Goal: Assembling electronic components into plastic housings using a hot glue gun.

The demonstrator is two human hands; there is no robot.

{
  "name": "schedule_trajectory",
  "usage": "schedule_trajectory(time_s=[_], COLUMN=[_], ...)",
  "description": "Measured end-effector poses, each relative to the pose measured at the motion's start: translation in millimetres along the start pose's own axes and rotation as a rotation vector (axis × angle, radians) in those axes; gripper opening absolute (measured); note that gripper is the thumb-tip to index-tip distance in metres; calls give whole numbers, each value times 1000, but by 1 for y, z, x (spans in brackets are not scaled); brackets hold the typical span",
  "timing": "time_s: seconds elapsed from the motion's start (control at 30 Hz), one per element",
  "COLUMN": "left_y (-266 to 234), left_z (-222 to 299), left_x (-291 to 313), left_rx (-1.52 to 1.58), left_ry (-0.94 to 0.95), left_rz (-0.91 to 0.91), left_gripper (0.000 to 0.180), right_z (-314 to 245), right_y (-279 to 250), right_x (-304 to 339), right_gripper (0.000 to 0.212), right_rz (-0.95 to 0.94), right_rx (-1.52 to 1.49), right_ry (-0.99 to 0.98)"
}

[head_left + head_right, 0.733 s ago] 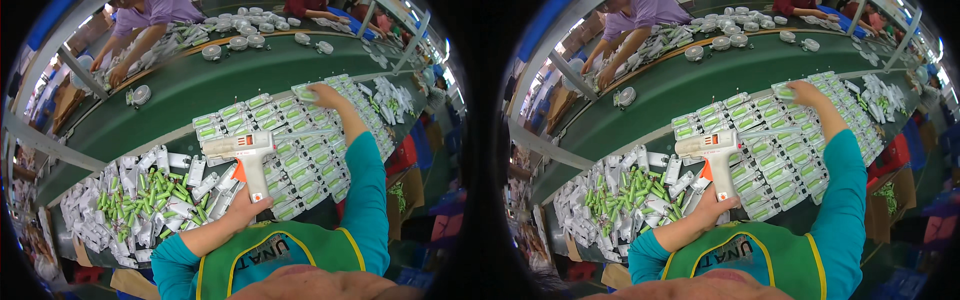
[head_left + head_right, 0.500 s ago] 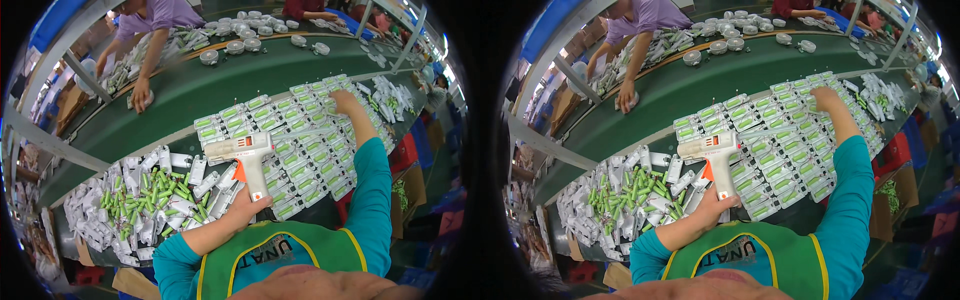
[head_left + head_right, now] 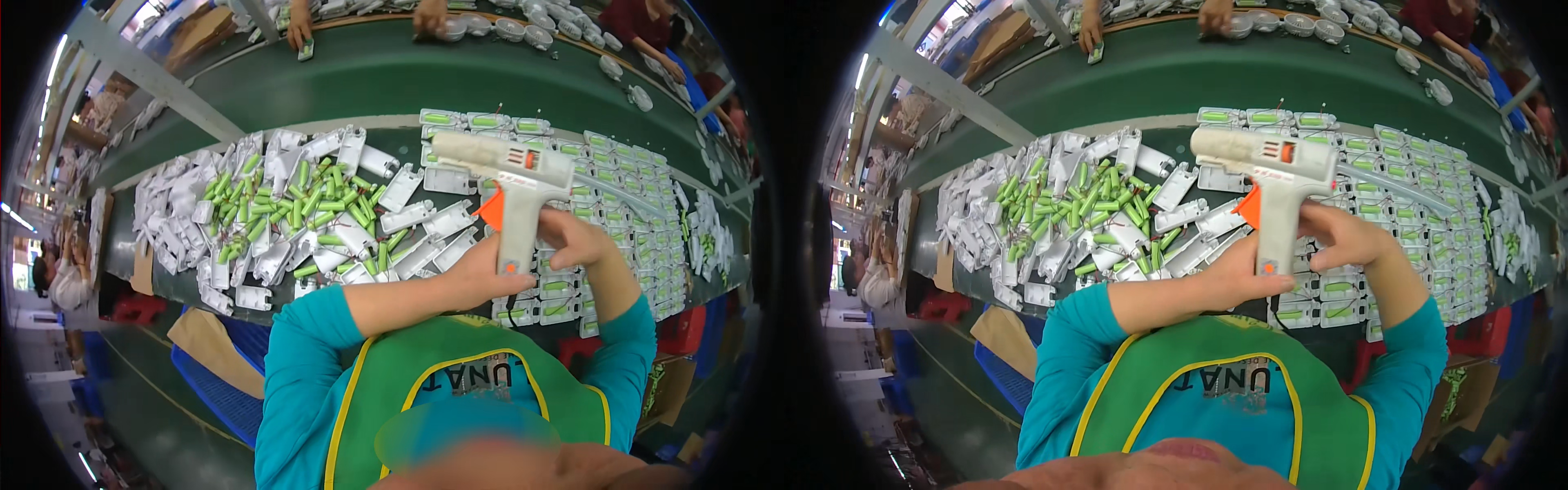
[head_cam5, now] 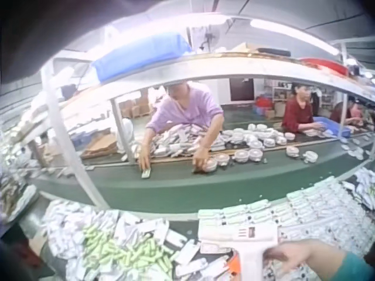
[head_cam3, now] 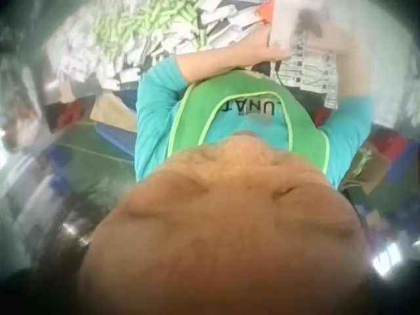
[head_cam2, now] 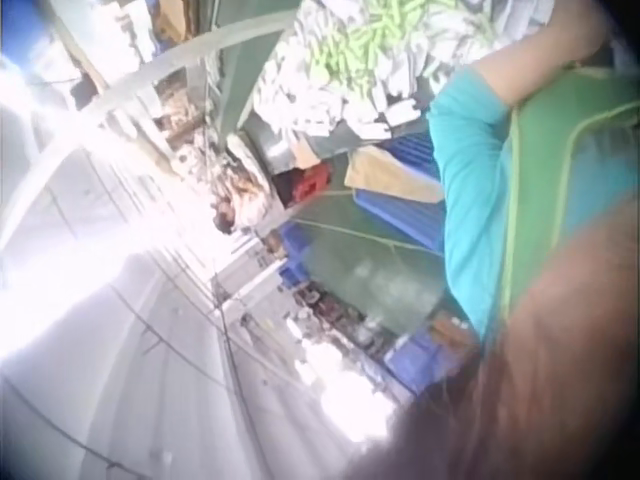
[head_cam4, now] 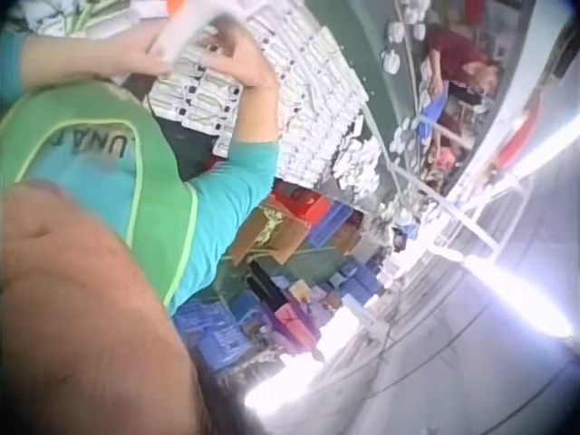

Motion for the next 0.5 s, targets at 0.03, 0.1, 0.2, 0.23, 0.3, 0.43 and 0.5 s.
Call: schedule_trajectory(time_s=[0.03,0.1,0.2,0.23,0.3,0.43,0.5], left_y=[4,5,-4,-7,-22,-91,-117], left_z=[3,-2,-3,4,20,3,0], left_x=[-2,-5,-6,-3,9,36,41], left_rx=[10,-121,-392,-635,-1112,-1553,-1565], left_ry=[33,-14,-2,-69,-198,32,-112], left_rz=[-26,11,79,36,-56,539,562], left_gripper=[62,64,58,53,42,26,25], right_z=[1,3,9,10,7,-15,-27], right_y=[20,55,68,66,62,50,46], right_x=[-3,-15,-20,-20,-19,-3,7], right_gripper=[70,77,71,70,70,72,72], right_rz=[156,481,674,698,731,755,729], right_rx=[-80,-226,-279,-287,-299,-206,-185], right_ry=[-15,-38,-102,-136,-147,-143,-168])
Point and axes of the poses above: each hand's wrist, its own x-axis away from the middle knuckle, its own y-axis out of the palm, z = x × y, the point moved 2 cm from there along -x, towards the middle knuckle, and after that the axes turned 11 degrees about -y, right-handed, at the moved point
